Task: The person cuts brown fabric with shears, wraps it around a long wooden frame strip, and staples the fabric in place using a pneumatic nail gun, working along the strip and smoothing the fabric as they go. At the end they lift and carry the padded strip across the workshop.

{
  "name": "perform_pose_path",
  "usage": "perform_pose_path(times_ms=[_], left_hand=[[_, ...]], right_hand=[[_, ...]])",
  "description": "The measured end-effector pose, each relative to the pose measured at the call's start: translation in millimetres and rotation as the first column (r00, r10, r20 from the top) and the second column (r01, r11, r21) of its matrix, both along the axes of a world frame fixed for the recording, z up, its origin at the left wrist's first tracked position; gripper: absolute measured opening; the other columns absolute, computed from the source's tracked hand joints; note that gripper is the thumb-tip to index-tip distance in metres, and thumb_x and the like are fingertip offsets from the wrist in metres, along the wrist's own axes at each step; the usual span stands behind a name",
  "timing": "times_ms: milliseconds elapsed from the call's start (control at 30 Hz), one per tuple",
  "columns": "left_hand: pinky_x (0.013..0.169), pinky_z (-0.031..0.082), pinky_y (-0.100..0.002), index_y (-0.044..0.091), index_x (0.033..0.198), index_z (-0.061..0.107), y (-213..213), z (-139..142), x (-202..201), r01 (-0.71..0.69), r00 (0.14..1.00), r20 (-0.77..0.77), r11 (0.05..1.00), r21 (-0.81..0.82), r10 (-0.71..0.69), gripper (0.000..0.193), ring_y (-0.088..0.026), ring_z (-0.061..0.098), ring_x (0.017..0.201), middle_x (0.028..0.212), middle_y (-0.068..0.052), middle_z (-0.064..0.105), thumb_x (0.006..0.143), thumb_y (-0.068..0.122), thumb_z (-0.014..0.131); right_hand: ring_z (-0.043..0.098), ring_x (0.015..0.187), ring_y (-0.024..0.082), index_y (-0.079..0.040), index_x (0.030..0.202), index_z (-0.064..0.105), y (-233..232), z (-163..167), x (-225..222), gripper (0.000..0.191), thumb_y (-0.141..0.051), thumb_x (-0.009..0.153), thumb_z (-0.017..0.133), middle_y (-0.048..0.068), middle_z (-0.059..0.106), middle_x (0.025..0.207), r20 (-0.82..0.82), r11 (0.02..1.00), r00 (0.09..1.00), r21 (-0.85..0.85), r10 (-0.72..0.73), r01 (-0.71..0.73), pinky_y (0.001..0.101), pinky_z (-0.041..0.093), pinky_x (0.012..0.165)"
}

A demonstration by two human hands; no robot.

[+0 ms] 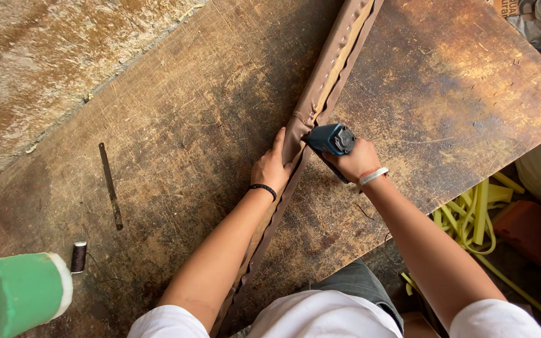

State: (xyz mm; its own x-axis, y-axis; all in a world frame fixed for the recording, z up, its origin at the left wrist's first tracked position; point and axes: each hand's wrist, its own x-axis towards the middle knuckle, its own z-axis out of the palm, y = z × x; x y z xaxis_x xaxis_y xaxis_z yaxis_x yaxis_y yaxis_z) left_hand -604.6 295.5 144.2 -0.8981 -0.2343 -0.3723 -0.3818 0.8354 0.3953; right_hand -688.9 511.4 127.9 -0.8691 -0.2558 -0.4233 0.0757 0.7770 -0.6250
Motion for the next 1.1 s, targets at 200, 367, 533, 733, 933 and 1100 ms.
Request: perform_pose_path(times_ms=[200,367,533,733,933,1100], left_hand=[[0.086,0.059,-0.05,0.031,0.163,0.002,9,8,0,-0.024,0.998,0.052,1.0,-0.006,0.025,0.098,-0.04,0.071,0.102,0.126,-0.024,0.065,0.092,0.016,0.069],[0.087,0.059,-0.05,0.025,0.165,-0.001,4,8,0,0.025,0.996,0.091,1.0,-0.018,-0.023,0.1,-0.041,0.07,0.104,0.131,-0.026,0.062,0.091,0.004,0.062],[0.089,0.059,-0.048,0.019,0.165,-0.004,2,3,3,0.053,0.996,0.072,0.998,-0.03,-0.051,0.101,-0.041,0.07,0.104,0.133,-0.029,0.059,0.089,-0.002,0.06],[0.09,0.059,-0.047,0.019,0.163,-0.006,4,11,4,0.067,0.989,0.13,0.998,-0.011,-0.065,0.106,-0.042,0.069,0.104,0.131,-0.031,0.058,0.089,0.007,0.069],[0.086,0.061,-0.045,0.028,0.167,0.002,23,29,-22,-0.01,0.992,0.123,1.0,-0.026,0.013,0.103,-0.037,0.072,0.102,0.129,-0.026,0.063,0.092,0.008,0.069],[0.087,0.06,-0.044,0.023,0.163,0.014,43,20,-76,0.001,0.997,0.079,0.999,-0.034,0.001,0.097,-0.037,0.07,0.107,0.144,-0.024,0.052,0.087,0.013,0.074]], right_hand=[[0.071,0.059,0.027,0.007,0.079,0.071,2,0,14,0.067,-0.059,0.077,0.084,0.018,0.071,0.069,-0.002,0.991,1.0,0.129,0.027,-0.027,0.0403,0.06,0.06],[0.071,0.055,0.029,0.003,0.073,0.071,-5,5,25,0.064,-0.06,0.074,0.08,0.017,0.07,0.063,-0.02,0.996,0.996,0.011,0.086,-0.086,0.041,0.059,0.058],[0.071,0.057,0.031,0.005,0.07,0.07,-9,8,50,0.071,-0.065,0.076,0.077,0.019,0.069,0.063,-0.012,0.974,0.981,0.125,0.194,-0.191,0.0414,0.06,0.06],[0.073,0.064,0.03,-0.007,0.094,0.074,0,2,53,0.05,-0.055,0.08,0.075,0.015,0.074,0.072,-0.094,0.992,0.992,0.109,0.08,-0.07,0.0426,0.061,0.065],[0.071,0.092,0.038,-0.013,0.122,0.071,37,-4,21,0.055,-0.036,0.073,0.079,0.018,0.074,0.099,-0.405,0.963,0.91,0.268,0.091,0.023,0.0485,0.058,0.079],[0.068,0.102,0.032,-0.011,0.117,0.072,12,-14,51,0.033,-0.028,0.088,0.074,0.017,0.067,0.115,-0.479,0.996,0.873,-0.037,-0.09,0.082,0.0442,0.056,0.089]])
